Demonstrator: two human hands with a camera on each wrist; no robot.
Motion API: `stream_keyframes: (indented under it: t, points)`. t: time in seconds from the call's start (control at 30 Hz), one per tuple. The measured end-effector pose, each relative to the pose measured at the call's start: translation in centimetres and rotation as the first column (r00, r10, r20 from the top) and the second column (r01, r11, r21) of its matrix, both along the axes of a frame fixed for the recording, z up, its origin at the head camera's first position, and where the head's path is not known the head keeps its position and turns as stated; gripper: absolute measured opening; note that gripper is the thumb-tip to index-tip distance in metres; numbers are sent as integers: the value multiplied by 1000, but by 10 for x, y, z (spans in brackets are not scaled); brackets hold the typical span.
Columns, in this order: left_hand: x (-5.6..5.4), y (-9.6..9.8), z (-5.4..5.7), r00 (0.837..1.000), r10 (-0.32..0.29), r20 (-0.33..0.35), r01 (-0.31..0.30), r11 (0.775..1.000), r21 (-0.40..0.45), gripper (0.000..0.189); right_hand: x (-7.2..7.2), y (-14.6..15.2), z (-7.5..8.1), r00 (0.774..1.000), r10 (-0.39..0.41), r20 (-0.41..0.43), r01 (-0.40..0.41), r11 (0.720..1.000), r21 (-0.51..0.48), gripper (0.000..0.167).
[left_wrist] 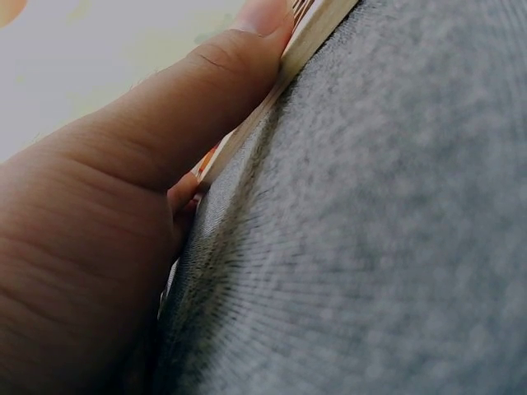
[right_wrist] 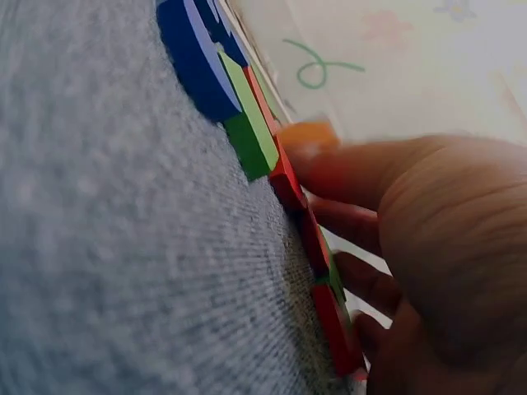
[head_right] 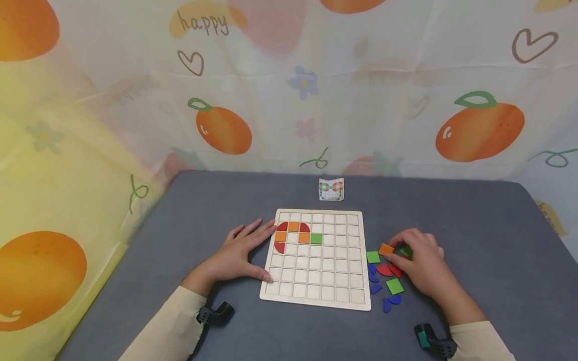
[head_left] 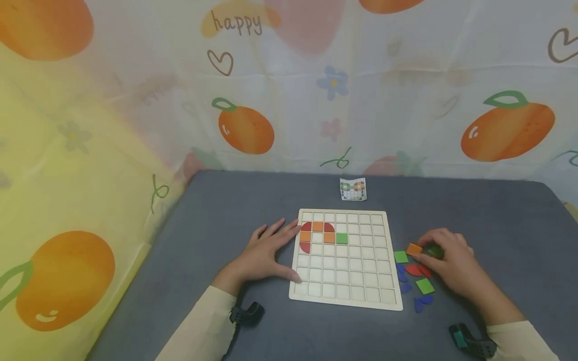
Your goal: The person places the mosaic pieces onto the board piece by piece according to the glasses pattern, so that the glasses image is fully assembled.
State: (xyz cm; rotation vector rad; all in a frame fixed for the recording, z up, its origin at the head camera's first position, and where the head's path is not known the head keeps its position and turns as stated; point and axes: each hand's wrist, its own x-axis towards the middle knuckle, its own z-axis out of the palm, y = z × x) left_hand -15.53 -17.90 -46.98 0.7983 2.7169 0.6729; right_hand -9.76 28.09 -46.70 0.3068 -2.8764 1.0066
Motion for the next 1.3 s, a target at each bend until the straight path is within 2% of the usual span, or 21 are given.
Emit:
stream_keyframes:
  t: [0.2,0.3,0.4,0.57,0.77,1.07,1.3]
  points:
    - [2,0,-1,1000,6,5,-6,1000,4,129,3,-5,4,996,-62,-57,61,998,-11,10]
    - [3,-1,0,1000,9,9,-9,1000,11,129,4,-10,10,993,-90,-75,87,995,-43,13]
    - [3,-1,1,1000,8,12,-8,1000,17,128,6,-21,19,994,-88,-58,82,991,-106,19]
    - [0,0,2,1000,-2,10,2,1000,15,128,7,-49,29,1000,-29,7,30,969,-244,21]
    - [-1,-1,6,1000,-4,17,4,1000,11,129,4,-89,28,995,73,62,-45,925,-377,20]
    - [-1,-2,4,1000,-14,13,14,1000,8,128,-4,-144,25,982,123,141,-57,915,-399,14]
    - [0,-2,4,1000,-28,-4,28,998,49,126,-11,-175,22,972,121,199,-38,925,-378,12]
